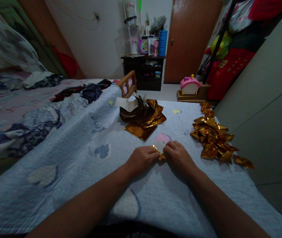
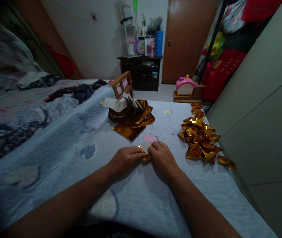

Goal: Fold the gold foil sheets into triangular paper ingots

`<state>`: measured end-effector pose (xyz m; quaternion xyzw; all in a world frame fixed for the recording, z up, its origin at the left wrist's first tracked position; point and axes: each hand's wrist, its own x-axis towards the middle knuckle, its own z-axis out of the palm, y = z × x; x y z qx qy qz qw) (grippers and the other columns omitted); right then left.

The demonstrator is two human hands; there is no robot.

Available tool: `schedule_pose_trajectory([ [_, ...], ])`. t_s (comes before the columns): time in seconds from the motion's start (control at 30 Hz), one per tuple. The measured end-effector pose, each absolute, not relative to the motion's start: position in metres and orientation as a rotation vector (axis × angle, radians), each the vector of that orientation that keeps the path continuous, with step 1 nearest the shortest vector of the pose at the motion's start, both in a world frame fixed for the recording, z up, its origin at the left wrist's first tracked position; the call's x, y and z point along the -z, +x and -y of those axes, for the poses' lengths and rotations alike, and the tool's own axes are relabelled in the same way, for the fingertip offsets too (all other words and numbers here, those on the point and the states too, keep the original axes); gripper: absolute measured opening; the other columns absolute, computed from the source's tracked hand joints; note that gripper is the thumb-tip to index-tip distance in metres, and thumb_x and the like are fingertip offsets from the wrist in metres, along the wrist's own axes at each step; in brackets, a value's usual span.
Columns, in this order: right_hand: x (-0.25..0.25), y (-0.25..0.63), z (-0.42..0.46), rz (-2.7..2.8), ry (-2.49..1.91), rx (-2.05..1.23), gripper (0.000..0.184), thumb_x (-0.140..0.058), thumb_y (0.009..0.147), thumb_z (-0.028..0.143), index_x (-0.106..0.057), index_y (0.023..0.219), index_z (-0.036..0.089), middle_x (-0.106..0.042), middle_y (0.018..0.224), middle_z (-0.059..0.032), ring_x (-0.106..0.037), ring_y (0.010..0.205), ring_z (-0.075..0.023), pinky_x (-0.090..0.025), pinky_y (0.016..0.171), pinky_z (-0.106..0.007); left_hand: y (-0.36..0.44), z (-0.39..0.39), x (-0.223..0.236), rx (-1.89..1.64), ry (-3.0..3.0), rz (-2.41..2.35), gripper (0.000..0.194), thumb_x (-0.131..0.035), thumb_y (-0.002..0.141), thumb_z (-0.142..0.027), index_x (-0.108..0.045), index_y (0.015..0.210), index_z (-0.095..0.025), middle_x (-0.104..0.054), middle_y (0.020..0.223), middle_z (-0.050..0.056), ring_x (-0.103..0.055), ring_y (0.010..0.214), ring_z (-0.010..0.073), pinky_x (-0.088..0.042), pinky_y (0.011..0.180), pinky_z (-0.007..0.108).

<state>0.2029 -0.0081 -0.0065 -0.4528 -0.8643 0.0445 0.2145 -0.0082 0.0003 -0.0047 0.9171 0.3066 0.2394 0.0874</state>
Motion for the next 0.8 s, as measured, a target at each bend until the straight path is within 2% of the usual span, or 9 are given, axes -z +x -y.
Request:
schedule_pose_trajectory([
  [0.13, 0.01, 0.209, 0.005, 2.357, -1.36, -0.131, 0.023, -0.051, 0.087, -0.001, -0.064, 0.086, 0.019, -0.063, 0.092, -0.0066, -0.053, 0.087, -0.0208, -0.04, 0.076, -0.03, -0.006, 0.005, 0.004, -0.654, 2.78, -0.954, 0.02, -0.049, 0.101, -0.022, -0.069, 0.1, -0.019, -0.07, 0.091, 0.005, -0.066, 0.085, 0.0175, -0.053, 0.076, 0.029],
  [0.3, 0.006, 0.213, 0.006, 2.352, -1.472, -0.167, 0.022, -0.05, 0.085, 0.001, -0.062, 0.084, 0.019, -0.061, 0.091, -0.0078, -0.053, 0.087, -0.0216, -0.04, 0.075, -0.031, -0.002, 0.009, 0.006, -0.602, 2.862, -1.005, 0.016, -0.054, 0.099, -0.024, -0.068, 0.093, -0.018, -0.069, 0.091, 0.006, -0.065, 0.083, 0.018, -0.052, 0.072, 0.028],
  [0.43, -0.002, 0.21, 0.012, 2.323, -1.264, -0.358, 0.025, -0.052, 0.072, -0.001, -0.06, 0.086, 0.019, -0.059, 0.093, -0.0072, -0.051, 0.091, -0.0225, -0.041, 0.082, -0.034, -0.003, 0.007, 0.009, -0.671, 2.836, -0.968, 0.018, -0.054, 0.1, -0.026, -0.07, 0.093, -0.02, -0.068, 0.089, 0.004, -0.064, 0.082, 0.0167, -0.051, 0.072, 0.027],
  [0.5, -0.005, 0.208, 0.014, 2.337, -1.165, -0.47, 0.025, -0.056, 0.07, 0.002, -0.059, 0.09, 0.018, -0.059, 0.094, -0.0064, -0.051, 0.092, -0.0227, -0.041, 0.083, -0.035, -0.004, 0.006, 0.011, -0.713, 2.786, -0.954, 0.018, -0.055, 0.1, -0.026, -0.071, 0.095, -0.021, -0.069, 0.09, 0.004, -0.065, 0.085, 0.0171, -0.051, 0.076, 0.027],
  [0.67, 0.0, 0.204, 0.015, 2.382, -1.176, -0.556, 0.011, -0.069, 0.082, 0.02, -0.061, 0.09, 0.018, -0.062, 0.095, -0.0059, -0.051, 0.091, -0.023, -0.039, 0.082, -0.037, -0.005, 0.004, 0.015, -0.807, 2.639, -0.966, 0.01, -0.062, 0.095, -0.02, -0.072, 0.093, -0.02, -0.071, 0.096, 0.005, -0.065, 0.092, 0.019, -0.053, 0.083, 0.031],
  [0.73, 0.003, 0.203, 0.013, 2.384, -1.174, -0.572, 0.003, -0.066, 0.088, 0.021, -0.064, 0.088, 0.019, -0.063, 0.094, -0.0056, -0.052, 0.091, -0.022, -0.039, 0.083, -0.036, -0.006, 0.003, 0.014, -0.816, 2.567, -0.995, 0.006, -0.066, 0.091, -0.019, -0.071, 0.091, -0.02, -0.07, 0.097, 0.005, -0.065, 0.092, 0.0194, -0.053, 0.083, 0.032],
  [0.8, 0.004, 0.203, 0.012, 2.369, -1.181, -0.581, 0.005, -0.064, 0.092, 0.019, -0.066, 0.087, 0.019, -0.064, 0.092, -0.0053, -0.053, 0.091, -0.0211, -0.039, 0.083, -0.035, -0.007, 0.002, 0.011, -0.791, 2.491, -1.014, 0.004, -0.068, 0.089, -0.018, -0.07, 0.091, -0.02, -0.069, 0.098, 0.005, -0.064, 0.092, 0.0195, -0.053, 0.083, 0.033],
])
